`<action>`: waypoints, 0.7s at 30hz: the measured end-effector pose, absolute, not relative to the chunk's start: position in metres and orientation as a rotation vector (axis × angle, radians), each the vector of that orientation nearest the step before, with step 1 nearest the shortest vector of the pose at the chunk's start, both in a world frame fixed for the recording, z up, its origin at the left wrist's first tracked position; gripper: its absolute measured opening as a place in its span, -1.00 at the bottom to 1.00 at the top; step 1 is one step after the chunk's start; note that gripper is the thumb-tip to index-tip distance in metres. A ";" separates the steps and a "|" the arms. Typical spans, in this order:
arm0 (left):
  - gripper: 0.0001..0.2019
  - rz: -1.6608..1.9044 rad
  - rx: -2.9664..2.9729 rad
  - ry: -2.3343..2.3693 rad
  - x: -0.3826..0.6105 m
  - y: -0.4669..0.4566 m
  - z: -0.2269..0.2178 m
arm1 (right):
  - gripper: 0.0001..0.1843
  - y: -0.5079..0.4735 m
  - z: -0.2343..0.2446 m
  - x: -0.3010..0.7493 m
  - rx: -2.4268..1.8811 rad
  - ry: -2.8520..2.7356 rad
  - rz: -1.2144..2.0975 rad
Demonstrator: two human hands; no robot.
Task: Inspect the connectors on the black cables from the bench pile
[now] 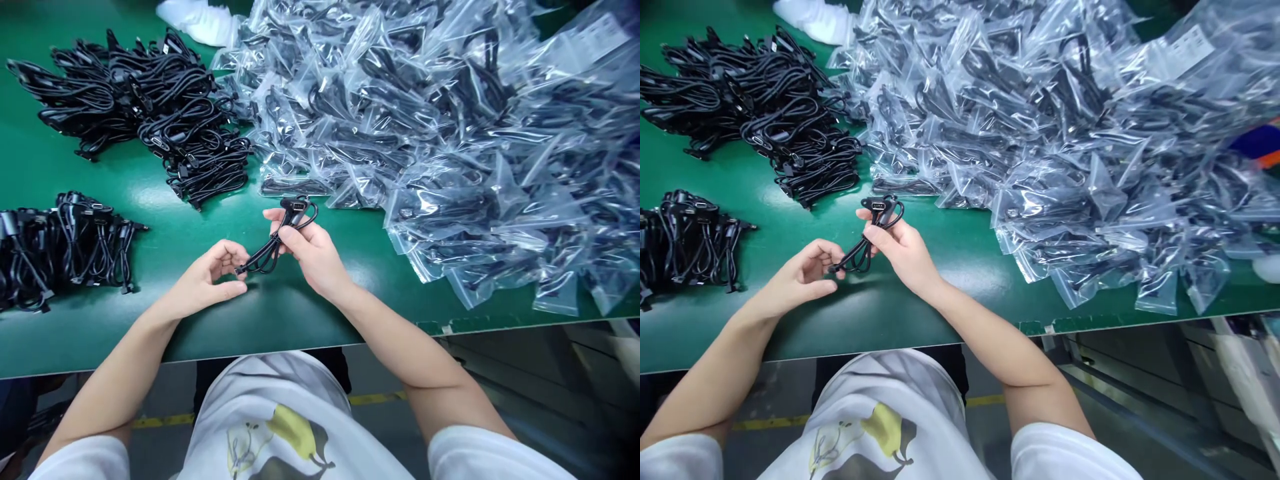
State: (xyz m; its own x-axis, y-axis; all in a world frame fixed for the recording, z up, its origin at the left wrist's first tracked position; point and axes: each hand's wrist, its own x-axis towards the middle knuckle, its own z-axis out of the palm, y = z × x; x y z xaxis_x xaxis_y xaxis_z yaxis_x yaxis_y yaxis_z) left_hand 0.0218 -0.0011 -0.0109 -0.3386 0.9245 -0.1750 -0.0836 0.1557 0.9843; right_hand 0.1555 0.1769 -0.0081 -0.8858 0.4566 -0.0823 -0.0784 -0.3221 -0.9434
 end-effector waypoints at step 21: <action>-0.80 1.095 1.181 2.165 0.049 0.009 -0.024 | -0.77 0.165 -0.014 0.149 -0.618 -1.915 2.017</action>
